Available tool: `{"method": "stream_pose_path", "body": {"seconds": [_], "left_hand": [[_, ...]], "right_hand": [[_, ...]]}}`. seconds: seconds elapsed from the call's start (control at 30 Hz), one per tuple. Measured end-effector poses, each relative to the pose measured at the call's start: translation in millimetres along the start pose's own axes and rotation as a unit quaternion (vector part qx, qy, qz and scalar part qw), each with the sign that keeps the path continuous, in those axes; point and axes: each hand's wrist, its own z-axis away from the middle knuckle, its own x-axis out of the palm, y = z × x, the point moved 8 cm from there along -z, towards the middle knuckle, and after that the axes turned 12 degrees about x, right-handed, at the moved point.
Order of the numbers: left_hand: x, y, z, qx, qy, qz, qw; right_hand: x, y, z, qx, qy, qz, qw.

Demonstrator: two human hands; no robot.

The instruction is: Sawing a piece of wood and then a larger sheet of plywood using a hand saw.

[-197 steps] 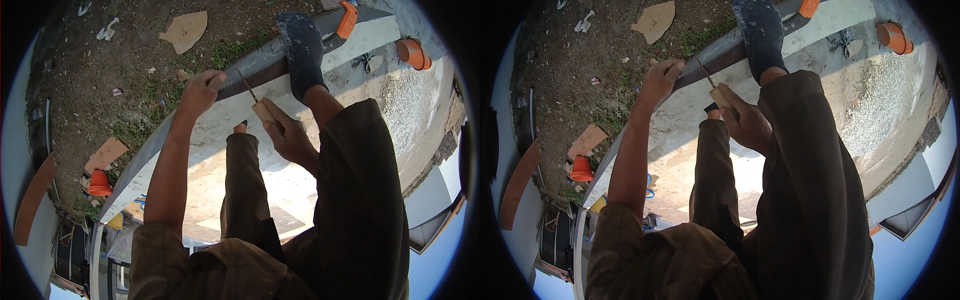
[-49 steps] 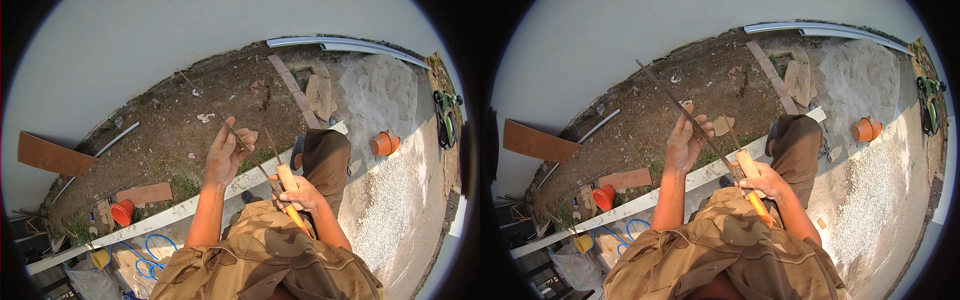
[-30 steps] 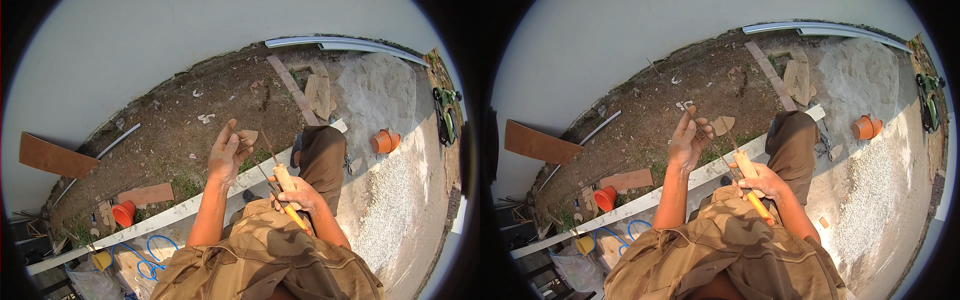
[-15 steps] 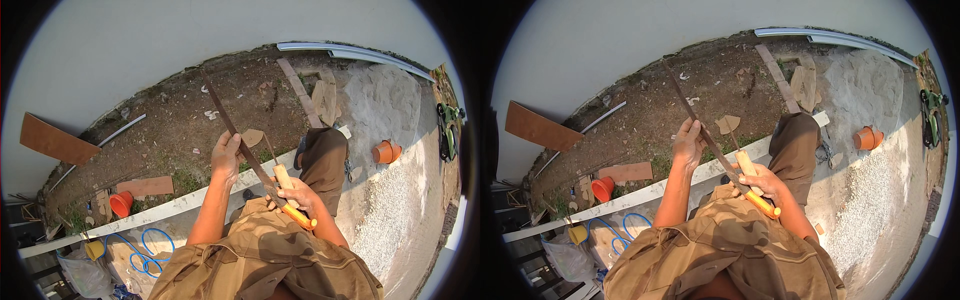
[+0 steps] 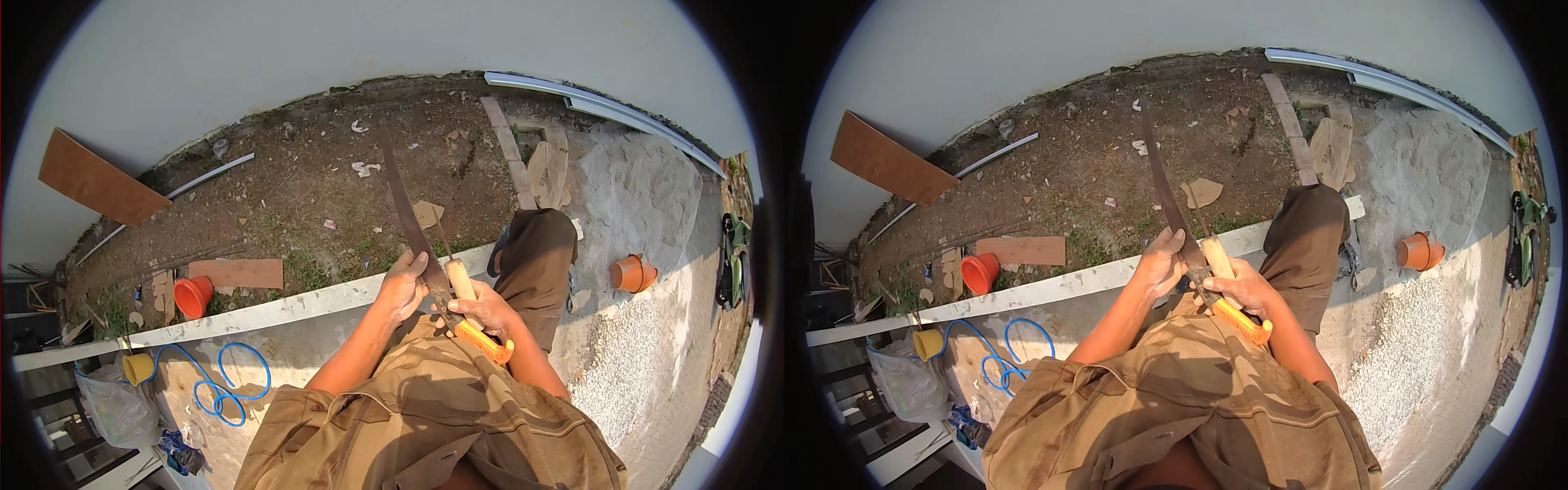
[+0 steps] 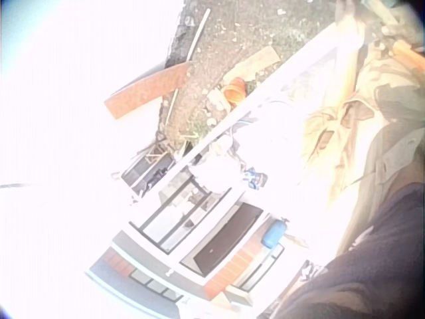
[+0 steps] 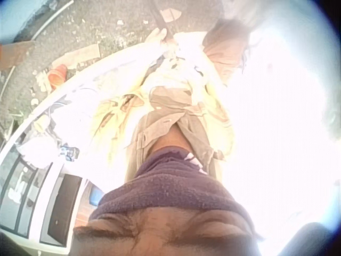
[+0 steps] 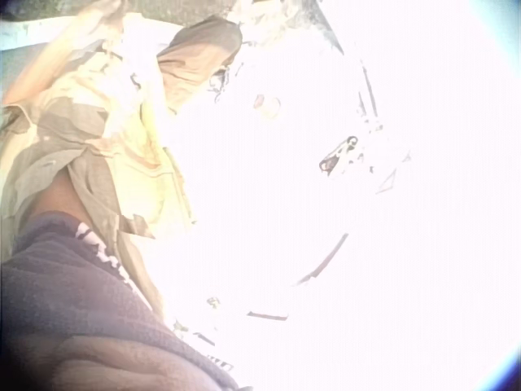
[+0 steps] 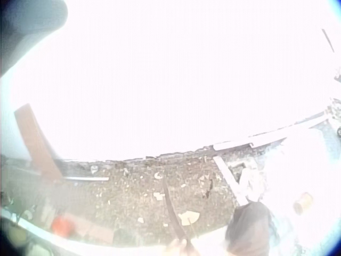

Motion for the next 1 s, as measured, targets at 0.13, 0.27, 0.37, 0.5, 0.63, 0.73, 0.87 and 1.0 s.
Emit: {"method": "stream_pose_path", "body": {"seconds": [0.13, 0.27, 0.37, 0.5, 0.63, 0.73, 0.87, 1.0], "left_hand": [[-30.1, -10.7, 9.5, 0.068, 0.093, 0.059, 0.992], [-80.5, 23.4, 18.1, 0.200, 0.244, -0.105, 0.943], [-107.6, 65.9, 37.6, 0.288, 0.348, -0.260, 0.853], [-122.8, 90.9, 43.8, 0.271, 0.315, -0.257, 0.872], [-106.5, 94.8, 43.6, 0.256, 0.224, -0.313, 0.887], [-97.0, 90.3, 51.4, 0.284, 0.204, -0.199, 0.916], [-97.4, 84.4, 62.9, 0.269, 0.222, -0.171, 0.921], [-105.2, 75.7, 65.0, 0.206, 0.231, -0.166, 0.936]], "right_hand": [[-13.6, 4.1, -4.6, 0.004, 0.108, 0.098, 0.989], [-30.3, -11.1, 0.0, -0.024, 0.283, 0.220, 0.933], [-19.4, -18.5, -0.2, -0.016, 0.264, 0.262, 0.928], [22.0, -50.8, -0.8, -0.136, 0.228, 0.363, 0.893], [68.5, -72.6, -11.3, -0.143, 0.222, 0.566, 0.781], [95.6, -76.4, -15.6, -0.169, 0.200, 0.614, 0.745], [105.0, -59.5, -19.7, -0.135, 0.188, 0.647, 0.726], [96.0, -40.6, -18.0, -0.097, 0.197, 0.630, 0.745]]}}
